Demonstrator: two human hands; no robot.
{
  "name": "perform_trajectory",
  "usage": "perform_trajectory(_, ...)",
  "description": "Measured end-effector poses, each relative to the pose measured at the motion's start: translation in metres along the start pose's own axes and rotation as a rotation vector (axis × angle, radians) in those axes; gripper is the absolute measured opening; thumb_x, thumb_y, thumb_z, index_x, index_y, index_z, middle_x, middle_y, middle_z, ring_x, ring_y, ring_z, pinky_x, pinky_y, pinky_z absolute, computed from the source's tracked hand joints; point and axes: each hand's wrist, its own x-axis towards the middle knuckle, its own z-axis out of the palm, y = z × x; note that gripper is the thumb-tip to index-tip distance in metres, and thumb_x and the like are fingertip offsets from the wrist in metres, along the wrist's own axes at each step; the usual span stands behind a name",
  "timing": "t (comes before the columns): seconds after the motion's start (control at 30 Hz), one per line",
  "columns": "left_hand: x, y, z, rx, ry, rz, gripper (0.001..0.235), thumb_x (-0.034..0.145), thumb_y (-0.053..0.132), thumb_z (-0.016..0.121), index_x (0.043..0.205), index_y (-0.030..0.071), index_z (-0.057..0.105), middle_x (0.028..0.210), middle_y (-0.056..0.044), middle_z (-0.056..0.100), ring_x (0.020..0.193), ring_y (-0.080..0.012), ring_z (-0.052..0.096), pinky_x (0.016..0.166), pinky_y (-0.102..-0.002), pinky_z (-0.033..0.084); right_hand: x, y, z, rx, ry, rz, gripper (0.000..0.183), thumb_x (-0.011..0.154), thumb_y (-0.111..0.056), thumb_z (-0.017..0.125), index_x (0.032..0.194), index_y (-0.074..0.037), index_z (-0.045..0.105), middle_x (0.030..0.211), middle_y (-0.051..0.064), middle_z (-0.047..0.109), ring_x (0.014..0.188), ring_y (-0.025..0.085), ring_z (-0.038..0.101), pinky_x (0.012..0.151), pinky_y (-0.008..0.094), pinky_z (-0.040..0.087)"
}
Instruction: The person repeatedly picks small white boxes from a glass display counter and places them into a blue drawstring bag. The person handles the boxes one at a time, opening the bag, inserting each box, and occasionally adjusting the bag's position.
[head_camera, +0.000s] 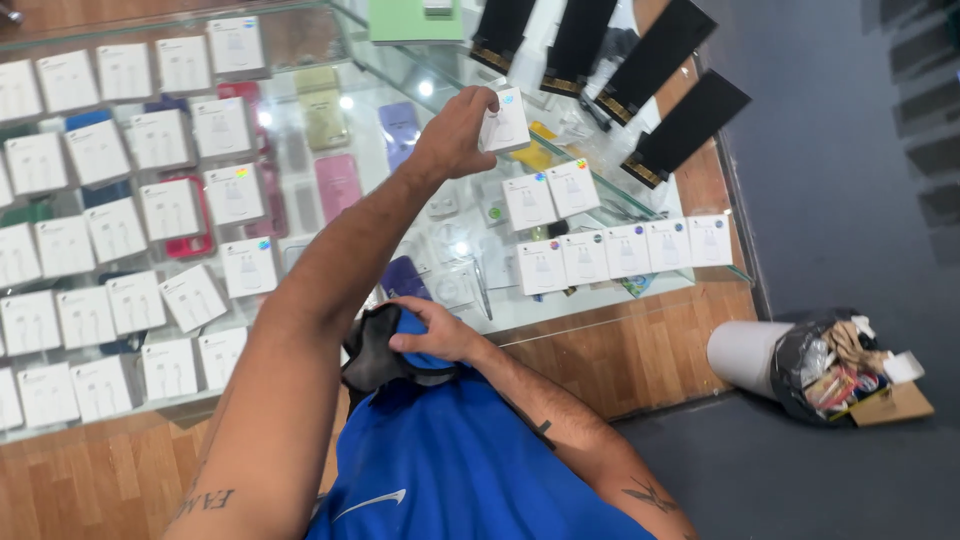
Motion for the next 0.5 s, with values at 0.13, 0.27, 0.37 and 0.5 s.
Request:
perform_trajectory(0.13, -0.06, -0.016, -0.03, -0.204, 0.265, 0.182, 0.052, 0.061, 0.01, 0.067, 0.105, 0.01, 0.041, 0.108, -0.01, 0.045, 0.095, -0.0272, 0.045, 0.076, -0.034, 0.04, 0.005, 0.041, -0.008, 0.316, 0.286, 0.206, 0.037, 0.079, -0.018, 0.065, 0.111, -0.001, 0.058, 0.103, 0.011, 0.064, 0.09, 0.018, 0.062, 0.082, 0.03, 0.051)
perform_trajectory(0.27, -0.15, -0.017, -0.07, -0.241, 0.436, 0.106, 0.056, 0.063, 0.006, 0.071, 0.11, 0.011, 0.043, 0.123, -0.019, 0.045, 0.116, -0.0392, 0.045, 0.097, -0.048, 0.04, 0.017, 0.067, -0.029, 0.714, 0.609, 0.411, 0.048, 0.082, -0.035, 0.063, 0.12, -0.006, 0.059, 0.111, 0.013, 0.063, 0.108, 0.026, 0.057, 0.1, 0.039, 0.04)
perform_trajectory(0.37, -0.217, -0.019, -0.092, -0.29, 0.57, 0.105, 0.047, 0.065, 0.003, 0.069, 0.106, 0.005, 0.045, 0.122, -0.024, 0.046, 0.118, -0.0415, 0.042, 0.099, -0.05, 0.037, 0.022, 0.028, -0.015, 0.822, 0.528, 0.332, 0.047, 0.084, -0.038, 0.058, 0.121, -0.009, 0.058, 0.116, 0.013, 0.06, 0.11, 0.028, 0.055, 0.101, 0.043, 0.04)
perform_trajectory(0.5, -0.281, -0.023, -0.089, -0.278, 0.674, 0.036, 0.051, 0.064, 0.006, 0.073, 0.108, 0.007, 0.048, 0.126, -0.02, 0.047, 0.119, -0.037, 0.044, 0.1, -0.047, 0.036, 0.022, -0.027, -0.003, 1.064, 0.42, 0.071, 0.046, 0.089, -0.044, 0.046, 0.122, -0.014, 0.056, 0.126, 0.014, 0.053, 0.116, 0.033, 0.051, 0.104, 0.05, 0.038)
